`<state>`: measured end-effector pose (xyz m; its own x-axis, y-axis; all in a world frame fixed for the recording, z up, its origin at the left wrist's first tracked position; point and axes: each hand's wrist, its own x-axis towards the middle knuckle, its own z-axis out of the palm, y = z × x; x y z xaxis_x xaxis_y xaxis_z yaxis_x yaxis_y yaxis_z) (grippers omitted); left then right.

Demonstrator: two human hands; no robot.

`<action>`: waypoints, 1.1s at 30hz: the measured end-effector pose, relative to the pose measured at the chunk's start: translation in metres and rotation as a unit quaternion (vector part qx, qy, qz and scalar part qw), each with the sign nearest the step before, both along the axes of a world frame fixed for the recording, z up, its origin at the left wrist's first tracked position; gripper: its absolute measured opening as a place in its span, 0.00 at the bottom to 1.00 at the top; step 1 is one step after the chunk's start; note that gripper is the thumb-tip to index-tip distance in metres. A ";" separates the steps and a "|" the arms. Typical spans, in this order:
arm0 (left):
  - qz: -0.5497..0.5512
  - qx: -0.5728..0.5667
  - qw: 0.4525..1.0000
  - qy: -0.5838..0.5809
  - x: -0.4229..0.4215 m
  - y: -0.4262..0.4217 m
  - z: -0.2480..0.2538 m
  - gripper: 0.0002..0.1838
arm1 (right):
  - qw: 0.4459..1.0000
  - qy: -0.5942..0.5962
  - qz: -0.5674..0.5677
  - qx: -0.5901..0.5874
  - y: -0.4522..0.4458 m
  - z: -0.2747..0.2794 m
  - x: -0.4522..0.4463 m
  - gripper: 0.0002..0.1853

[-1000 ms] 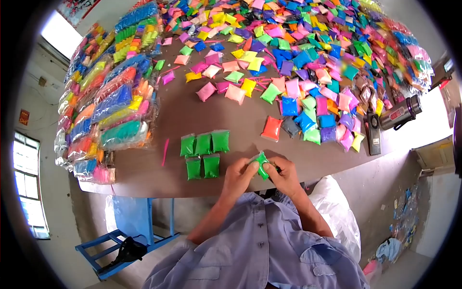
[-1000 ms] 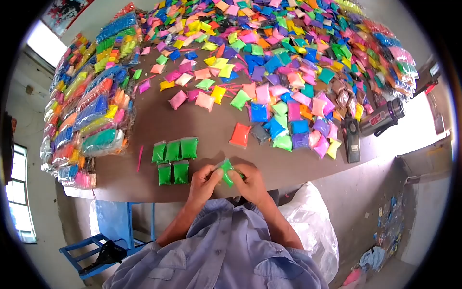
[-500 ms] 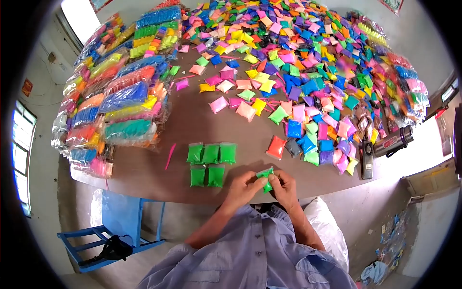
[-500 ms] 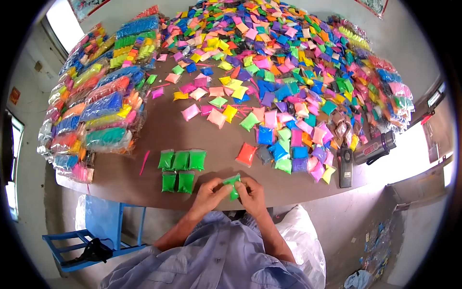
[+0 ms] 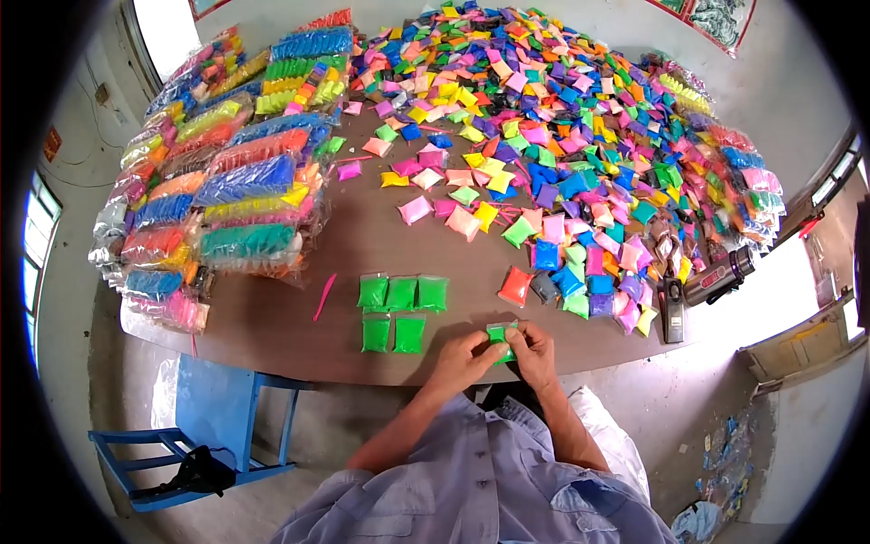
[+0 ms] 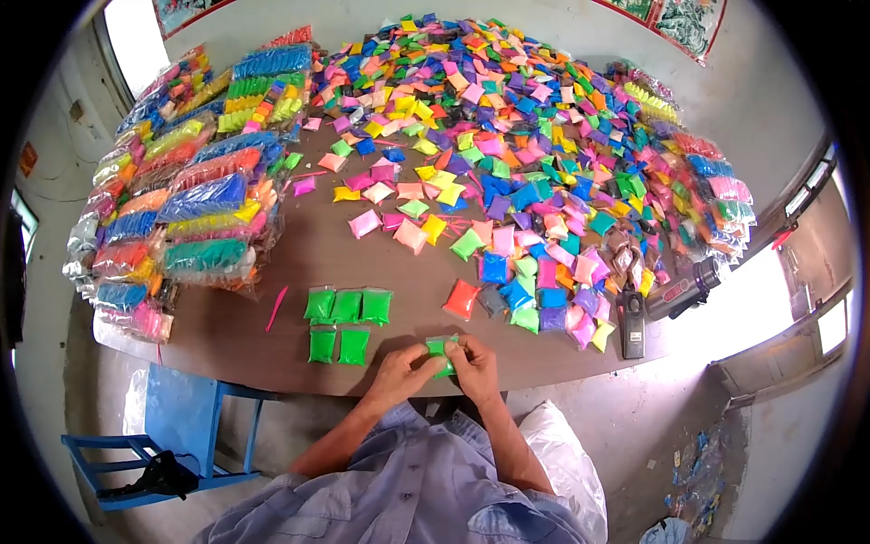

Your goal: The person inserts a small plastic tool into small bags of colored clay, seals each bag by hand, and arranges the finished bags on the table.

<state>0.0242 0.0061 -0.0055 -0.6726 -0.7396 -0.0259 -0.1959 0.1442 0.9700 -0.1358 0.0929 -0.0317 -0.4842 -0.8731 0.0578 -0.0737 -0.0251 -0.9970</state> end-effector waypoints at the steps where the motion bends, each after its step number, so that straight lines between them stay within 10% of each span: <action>1: -0.001 -0.027 1.000 -0.002 -0.002 0.001 0.001 0.17 | 1.000 -0.007 -0.007 -0.009 0.000 -0.003 0.000 0.11; 19: -0.036 0.012 0.987 -0.156 -0.003 -0.010 -0.008 0.16 | 0.994 -0.076 -0.053 -0.063 -0.004 -0.005 0.004 0.10; 33: 0.057 0.108 0.991 -0.048 -0.011 0.000 0.000 0.11 | 0.989 0.035 -0.088 -0.116 -0.002 0.008 -0.003 0.08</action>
<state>0.0133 0.0058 -0.0054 -0.5719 -0.7810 -0.2508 -0.2915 -0.0924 0.9521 -0.1385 0.0904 -0.0233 -0.6156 -0.7345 0.2854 -0.1666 -0.2326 -0.9582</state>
